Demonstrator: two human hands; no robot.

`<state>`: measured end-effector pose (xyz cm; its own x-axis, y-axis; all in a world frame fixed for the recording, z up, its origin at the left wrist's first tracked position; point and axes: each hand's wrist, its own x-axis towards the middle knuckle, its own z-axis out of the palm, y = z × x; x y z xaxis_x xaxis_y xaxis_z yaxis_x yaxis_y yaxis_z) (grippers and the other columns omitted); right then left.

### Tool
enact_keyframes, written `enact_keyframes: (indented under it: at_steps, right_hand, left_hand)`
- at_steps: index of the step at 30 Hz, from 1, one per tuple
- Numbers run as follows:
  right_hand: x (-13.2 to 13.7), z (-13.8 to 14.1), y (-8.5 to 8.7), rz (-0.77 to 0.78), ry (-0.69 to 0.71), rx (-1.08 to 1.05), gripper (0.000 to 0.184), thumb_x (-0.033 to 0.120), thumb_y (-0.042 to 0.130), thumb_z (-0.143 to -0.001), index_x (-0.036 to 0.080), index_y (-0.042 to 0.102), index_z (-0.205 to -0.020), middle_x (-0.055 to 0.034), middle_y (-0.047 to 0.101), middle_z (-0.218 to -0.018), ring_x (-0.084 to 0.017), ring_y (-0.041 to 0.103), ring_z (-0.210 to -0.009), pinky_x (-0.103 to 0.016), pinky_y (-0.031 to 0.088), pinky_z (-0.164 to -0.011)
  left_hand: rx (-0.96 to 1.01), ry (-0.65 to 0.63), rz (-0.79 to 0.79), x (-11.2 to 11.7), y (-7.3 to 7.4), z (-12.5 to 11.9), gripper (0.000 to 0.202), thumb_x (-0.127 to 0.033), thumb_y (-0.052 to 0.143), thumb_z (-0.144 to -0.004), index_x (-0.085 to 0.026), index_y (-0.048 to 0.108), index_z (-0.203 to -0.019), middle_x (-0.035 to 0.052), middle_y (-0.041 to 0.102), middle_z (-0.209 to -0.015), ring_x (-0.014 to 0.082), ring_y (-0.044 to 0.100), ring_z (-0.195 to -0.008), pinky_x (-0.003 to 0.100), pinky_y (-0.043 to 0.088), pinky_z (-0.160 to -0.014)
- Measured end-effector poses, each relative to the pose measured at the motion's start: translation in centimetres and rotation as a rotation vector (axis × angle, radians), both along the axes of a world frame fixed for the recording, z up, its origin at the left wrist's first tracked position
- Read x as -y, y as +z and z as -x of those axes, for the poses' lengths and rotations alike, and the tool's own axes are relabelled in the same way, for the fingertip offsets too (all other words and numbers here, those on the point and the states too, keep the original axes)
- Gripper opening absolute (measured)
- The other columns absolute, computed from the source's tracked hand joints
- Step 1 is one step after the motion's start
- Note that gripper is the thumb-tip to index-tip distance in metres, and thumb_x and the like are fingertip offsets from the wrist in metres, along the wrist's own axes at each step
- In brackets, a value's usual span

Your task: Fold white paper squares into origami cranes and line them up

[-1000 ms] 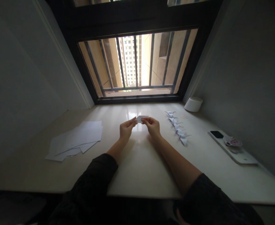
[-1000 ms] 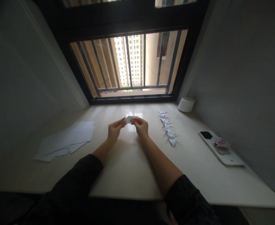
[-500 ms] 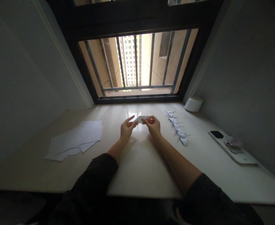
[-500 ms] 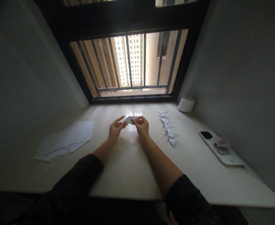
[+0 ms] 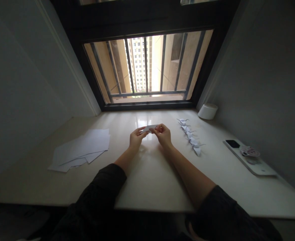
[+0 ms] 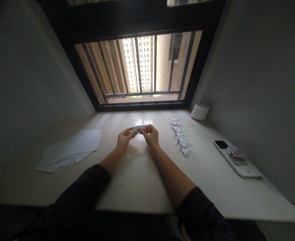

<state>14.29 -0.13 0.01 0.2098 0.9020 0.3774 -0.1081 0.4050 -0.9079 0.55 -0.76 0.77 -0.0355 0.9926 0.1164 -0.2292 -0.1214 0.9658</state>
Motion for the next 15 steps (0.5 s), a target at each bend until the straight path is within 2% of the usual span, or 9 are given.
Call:
enact_keyframes:
  at_steps: [7,15]
  right_hand:
    - [-0.7,-0.4,-0.5,0.02,-0.044,0.016,0.045,0.041,0.073,-0.06,0.023,0.032,-0.06,0.0049,0.054,-0.057,-0.015,0.059,-0.056,-0.027,0.047,-0.054]
    - [-1.2,-1.3,-0.9,0.089,-0.094,0.011,0.05,0.048,0.073,-0.057,0.024,0.03,-0.061,0.0019,0.062,-0.06,-0.017,0.062,-0.056,-0.028,0.048,-0.055]
  left_hand:
    - [0.022,-0.037,0.082,0.0,0.2,-0.1,0.049,-0.031,0.081,-0.054,-0.014,0.069,-0.098,0.0092,0.071,-0.089,0.0192,0.064,-0.081,0.033,0.046,-0.078]
    - [0.059,-0.218,0.1,0.4,0.1,-0.3,0.051,-0.036,0.077,-0.062,-0.016,0.067,-0.108,0.0097,0.069,-0.1,0.0207,0.063,-0.091,0.038,0.043,-0.089]
